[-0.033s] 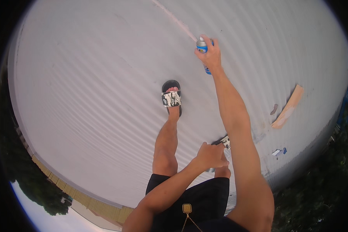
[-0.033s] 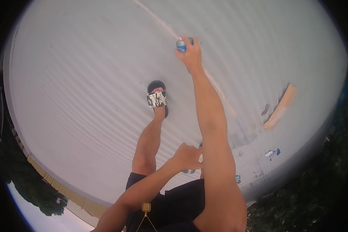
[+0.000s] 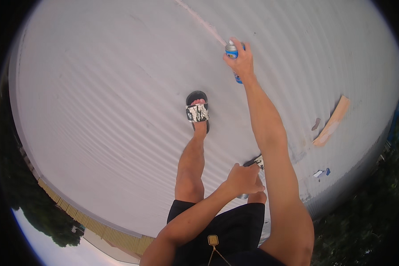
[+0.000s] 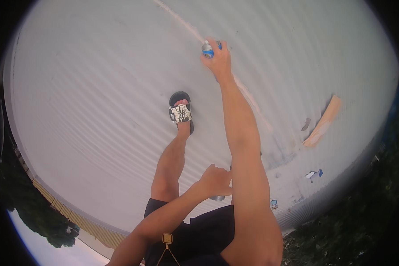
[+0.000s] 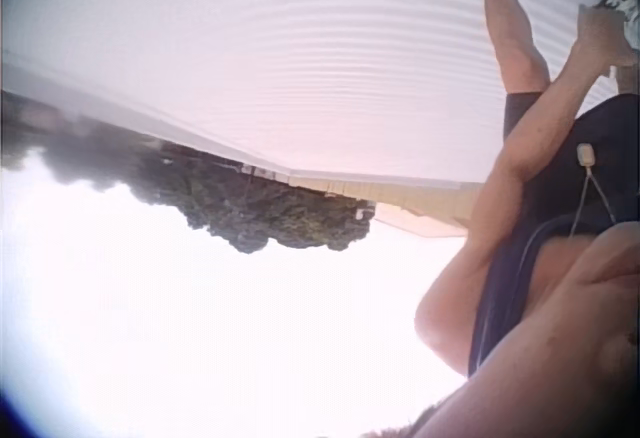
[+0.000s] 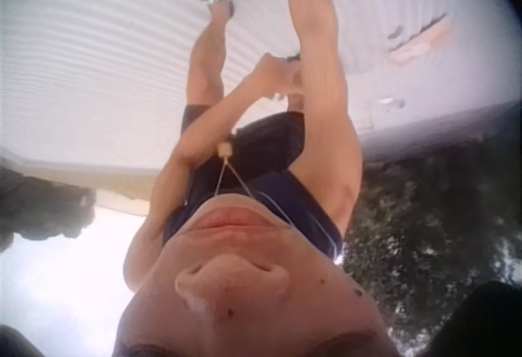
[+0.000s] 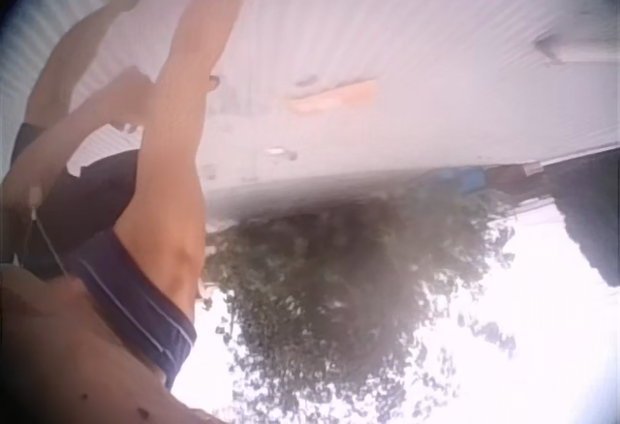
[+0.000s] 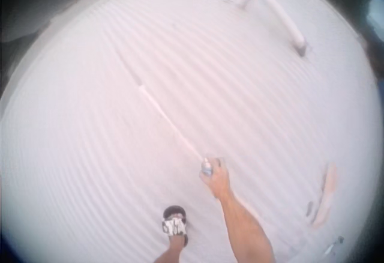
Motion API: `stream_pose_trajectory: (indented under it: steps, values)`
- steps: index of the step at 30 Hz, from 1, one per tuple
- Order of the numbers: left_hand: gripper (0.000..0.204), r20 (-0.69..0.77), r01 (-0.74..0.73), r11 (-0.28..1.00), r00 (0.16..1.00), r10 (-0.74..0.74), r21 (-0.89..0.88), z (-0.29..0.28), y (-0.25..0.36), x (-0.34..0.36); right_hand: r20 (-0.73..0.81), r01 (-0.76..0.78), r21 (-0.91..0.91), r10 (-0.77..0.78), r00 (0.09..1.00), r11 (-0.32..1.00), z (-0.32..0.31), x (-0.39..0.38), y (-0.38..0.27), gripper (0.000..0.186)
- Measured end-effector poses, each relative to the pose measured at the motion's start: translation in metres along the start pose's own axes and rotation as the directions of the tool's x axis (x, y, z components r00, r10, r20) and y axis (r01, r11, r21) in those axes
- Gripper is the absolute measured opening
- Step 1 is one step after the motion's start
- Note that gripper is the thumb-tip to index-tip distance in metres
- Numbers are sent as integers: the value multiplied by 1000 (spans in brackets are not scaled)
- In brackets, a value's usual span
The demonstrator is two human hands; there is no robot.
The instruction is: The person applies a sealant from a spray can to the seams of a corrugated metal roof. They walk along the roof surface, spraying a continuous line of sealant into the joints between the metal sheets. The person occasionally uses their hand to smooth or spread the applied sealant along the seam.
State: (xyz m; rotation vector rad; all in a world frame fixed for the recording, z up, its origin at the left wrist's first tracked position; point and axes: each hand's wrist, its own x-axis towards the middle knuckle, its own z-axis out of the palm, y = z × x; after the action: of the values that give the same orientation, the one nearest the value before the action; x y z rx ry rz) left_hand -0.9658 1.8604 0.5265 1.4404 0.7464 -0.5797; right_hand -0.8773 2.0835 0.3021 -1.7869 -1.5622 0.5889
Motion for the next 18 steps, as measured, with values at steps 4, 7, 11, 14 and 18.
stream_pose_trajectory:
  steps: [4, 7, 11, 14, 18]
  values:
    - [56, 50, 2, 997, 999, -6, 76, -4, 0, -7, 13, -69, -3, 69, 997, 998, 12, -19, 28, 58]
    - [57, 92, 18, 990, 995, -31, 138, -6, -1, -5, 15, -109, 17, 109, 994, 994, 3, -48, 51, 55]
    - [58, 133, 51, 984, 988, -74, 170, 0, 6, 3, -19, -173, 34, 174, 985, 984, -24, -86, 76, 54]
    - [58, 122, 83, 974, 986, -111, 213, 19, 8, 7, -45, -214, 39, 216, 975, 976, -50, -122, 94, 54]
    - [59, 129, 127, 958, 978, -164, 259, 41, 13, 13, -96, -268, 74, 274, 957, 961, -90, -173, 120, 54]
